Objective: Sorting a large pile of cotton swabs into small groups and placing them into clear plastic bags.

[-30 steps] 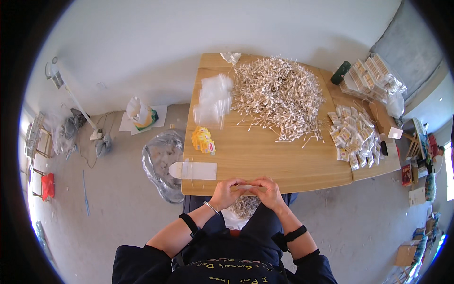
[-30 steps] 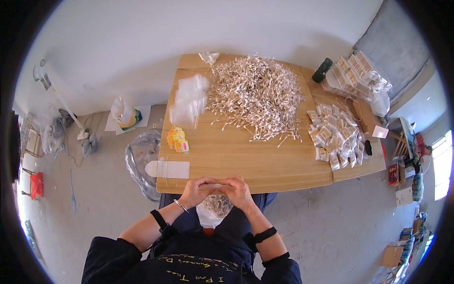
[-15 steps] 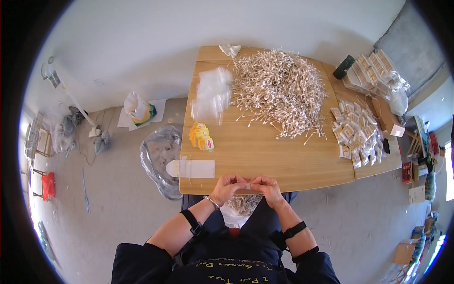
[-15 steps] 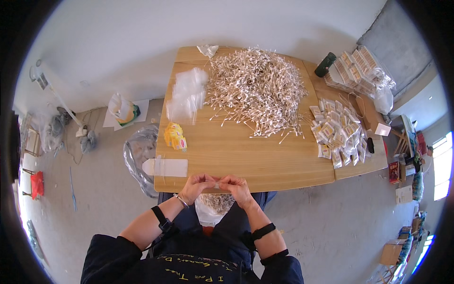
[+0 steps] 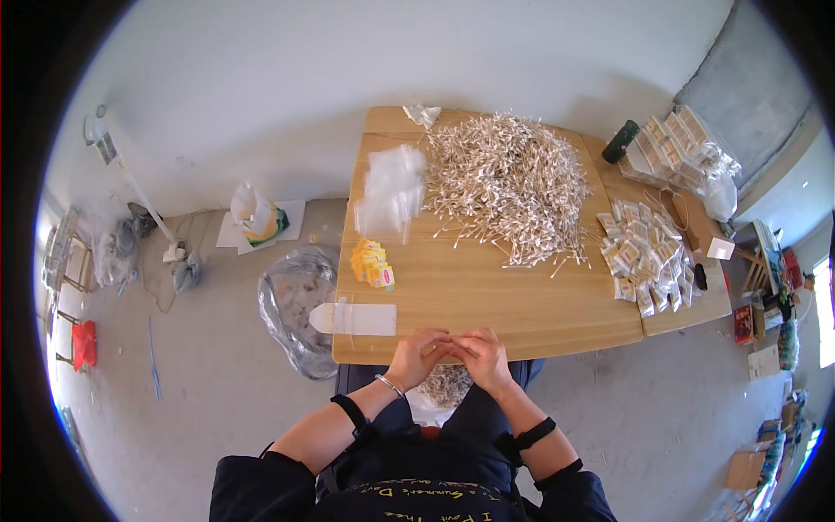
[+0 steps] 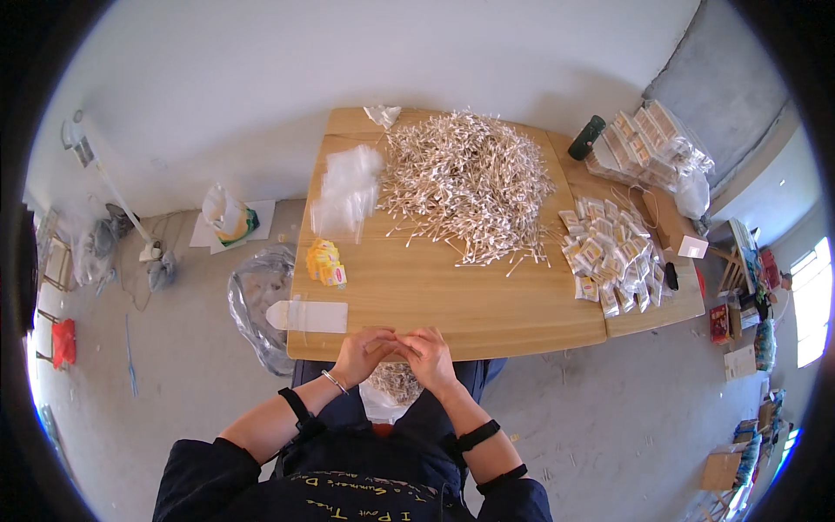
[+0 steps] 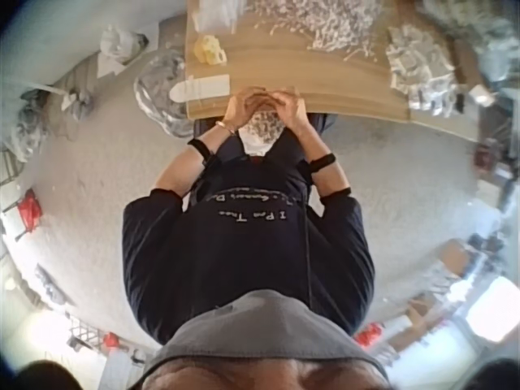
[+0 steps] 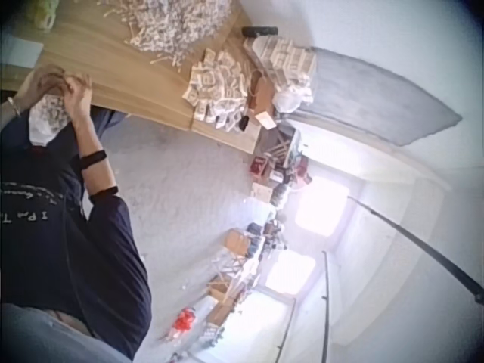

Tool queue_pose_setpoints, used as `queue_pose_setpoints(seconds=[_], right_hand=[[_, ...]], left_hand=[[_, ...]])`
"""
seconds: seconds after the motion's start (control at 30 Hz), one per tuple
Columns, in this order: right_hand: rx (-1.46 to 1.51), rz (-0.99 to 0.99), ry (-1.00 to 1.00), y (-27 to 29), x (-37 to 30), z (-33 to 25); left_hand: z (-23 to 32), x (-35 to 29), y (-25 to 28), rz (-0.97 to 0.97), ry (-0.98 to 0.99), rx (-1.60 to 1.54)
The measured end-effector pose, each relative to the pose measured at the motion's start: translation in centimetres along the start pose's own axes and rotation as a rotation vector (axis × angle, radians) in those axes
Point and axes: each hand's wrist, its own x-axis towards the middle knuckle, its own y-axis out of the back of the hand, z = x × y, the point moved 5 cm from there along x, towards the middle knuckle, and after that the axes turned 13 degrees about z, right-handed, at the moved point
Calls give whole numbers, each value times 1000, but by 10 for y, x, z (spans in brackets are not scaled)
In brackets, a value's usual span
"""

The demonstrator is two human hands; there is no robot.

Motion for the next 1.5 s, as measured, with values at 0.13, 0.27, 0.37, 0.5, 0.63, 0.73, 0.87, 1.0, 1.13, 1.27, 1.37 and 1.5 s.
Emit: queue_pose_setpoints(seconds=[0.13, 0.27, 0.37, 0.5, 0.63, 0.73, 0.87, 1.0, 1.13, 1.27, 1.37, 1.5], right_hand=[[-35, 61, 72, 1, -2, 1], [-31, 81, 146, 5, -2, 1], [-59, 70, 154, 6, -3, -7], [-60, 64, 150, 8, -2, -5], [61, 58, -22, 9, 2, -7], [55, -6, 7, 6, -1, 1], [44, 4, 39, 2, -1, 3], [-101, 72, 212, 4, 4, -12], [-140, 34, 270, 1, 5, -4], [-64, 36, 186, 5, 20, -9], [-39, -36, 118, 4, 33, -3], [-24, -7, 76, 0, 37, 10]], left_hand=[[12, 0, 8, 103, -391, 167], [25, -5, 12, 99, -601, 281], [25, -7, 13, 112, -688, 359], [32, -8, 14, 139, -666, 359], [29, -3, 15, 124, -551, 323], [22, 1, 9, 38, -397, 219], [11, 5, 8, 3, -300, 125], [23, 5, 8, 67, -514, 244], [24, 0, 6, 136, -670, 329], [35, 9, 12, 197, -654, 309], [39, 16, 11, 175, -603, 312], [33, 25, 6, 184, -554, 323]])
